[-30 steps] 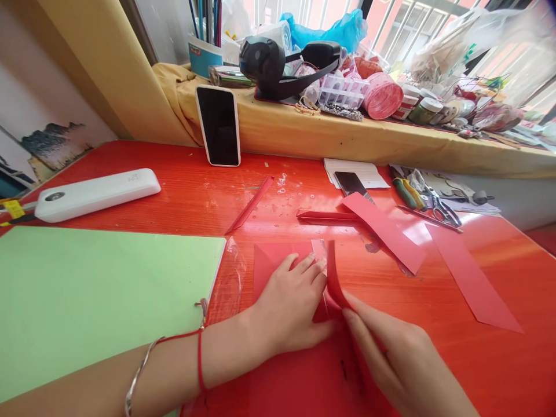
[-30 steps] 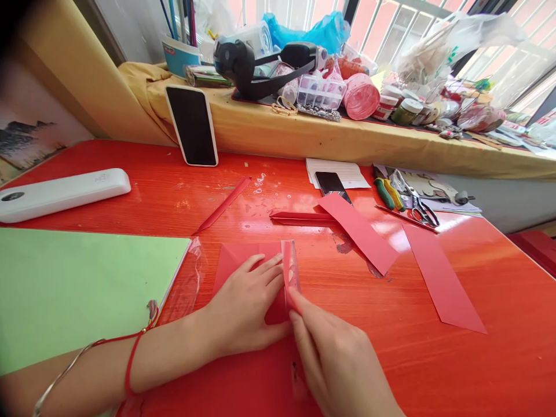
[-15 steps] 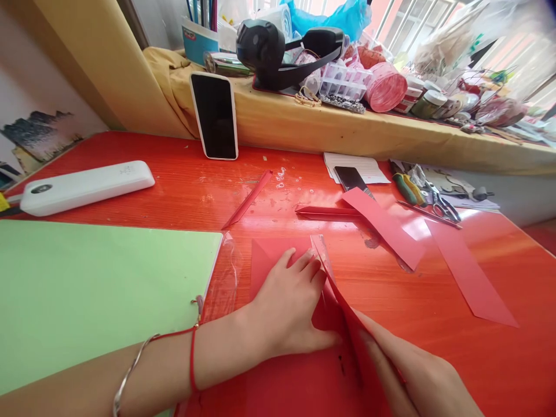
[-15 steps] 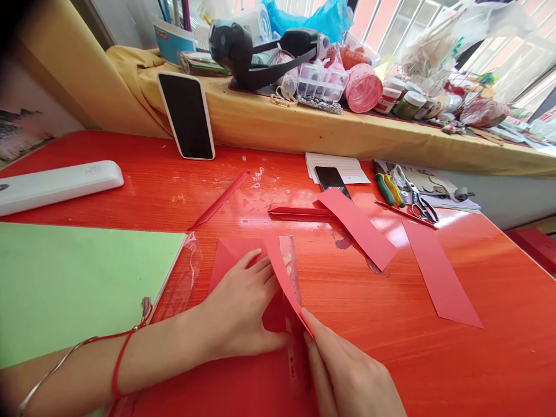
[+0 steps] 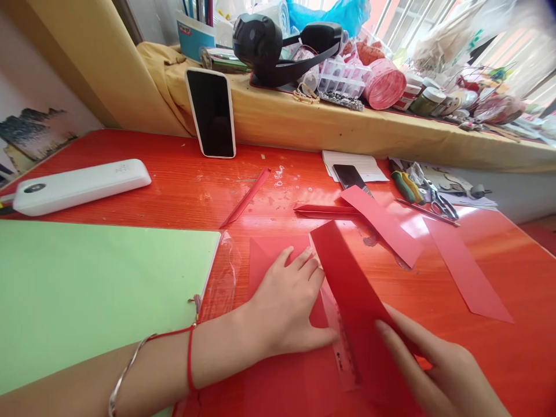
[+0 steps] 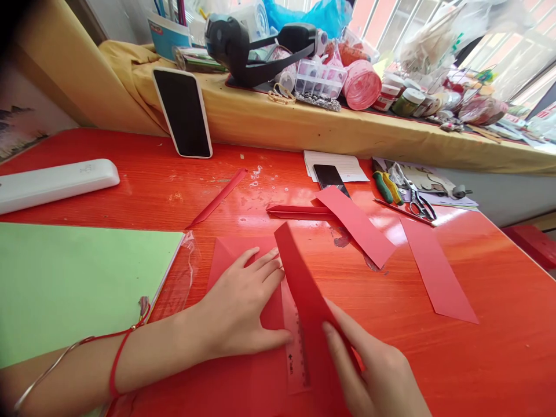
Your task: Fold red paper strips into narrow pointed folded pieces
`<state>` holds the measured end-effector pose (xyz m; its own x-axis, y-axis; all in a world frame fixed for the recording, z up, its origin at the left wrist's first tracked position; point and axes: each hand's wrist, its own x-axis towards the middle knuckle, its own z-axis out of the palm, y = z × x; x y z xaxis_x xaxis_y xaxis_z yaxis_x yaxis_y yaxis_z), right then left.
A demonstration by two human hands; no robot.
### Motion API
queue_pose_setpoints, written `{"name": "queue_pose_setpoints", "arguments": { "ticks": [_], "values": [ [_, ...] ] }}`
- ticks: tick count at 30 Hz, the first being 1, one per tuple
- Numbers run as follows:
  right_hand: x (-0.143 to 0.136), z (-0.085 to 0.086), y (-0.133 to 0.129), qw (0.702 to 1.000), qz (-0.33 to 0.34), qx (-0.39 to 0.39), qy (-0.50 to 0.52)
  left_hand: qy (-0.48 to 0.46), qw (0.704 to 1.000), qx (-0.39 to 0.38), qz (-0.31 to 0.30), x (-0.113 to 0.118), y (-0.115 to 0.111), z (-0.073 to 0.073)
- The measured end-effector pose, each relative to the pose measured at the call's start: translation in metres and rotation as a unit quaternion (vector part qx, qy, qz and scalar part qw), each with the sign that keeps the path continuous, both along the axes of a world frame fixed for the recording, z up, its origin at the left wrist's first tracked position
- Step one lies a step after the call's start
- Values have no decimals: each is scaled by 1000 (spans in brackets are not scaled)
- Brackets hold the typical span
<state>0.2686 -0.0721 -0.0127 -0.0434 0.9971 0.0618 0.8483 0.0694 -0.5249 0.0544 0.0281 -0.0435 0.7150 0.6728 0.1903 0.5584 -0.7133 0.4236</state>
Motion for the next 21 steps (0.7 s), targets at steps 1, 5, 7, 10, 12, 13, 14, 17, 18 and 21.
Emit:
{"name": "queue_pose_setpoints", "arguments": {
  "ticks": [1,5,7,10,12,13,14,17,18,21],
  "values": [
    [2,-1,1,1000,-18,-7,12,7,1000,2,-1,0,0,0],
    [0,-12,3,994,-97,-8,57,30,999,21,-9,-2,-1,-2],
    [-3,-17,2,989,-128,-6,68,35,999,26,-14,-3,-3,-2],
    [-6,-20,1,987,-142,-13,72,41,998,33,-21,-3,-6,-1],
    [-5,-23,-1,988,-139,-19,69,49,998,35,-26,-2,-8,-1],
    [-4,-24,-1,988,-138,-17,64,55,998,35,-27,-2,-9,0],
    [-3,-25,-2,989,-136,-10,54,59,997,36,-28,-1,-9,0],
    [2,-26,-4,993,-99,58,-9,74,996,30,-30,-1,-10,0],
    [4,-26,-4,993,-63,88,-40,77,996,27,-30,-1,-10,0],
    [12,-21,-2,978,107,119,-136,85,996,20,-32,-2,-11,0]
  ]
}}
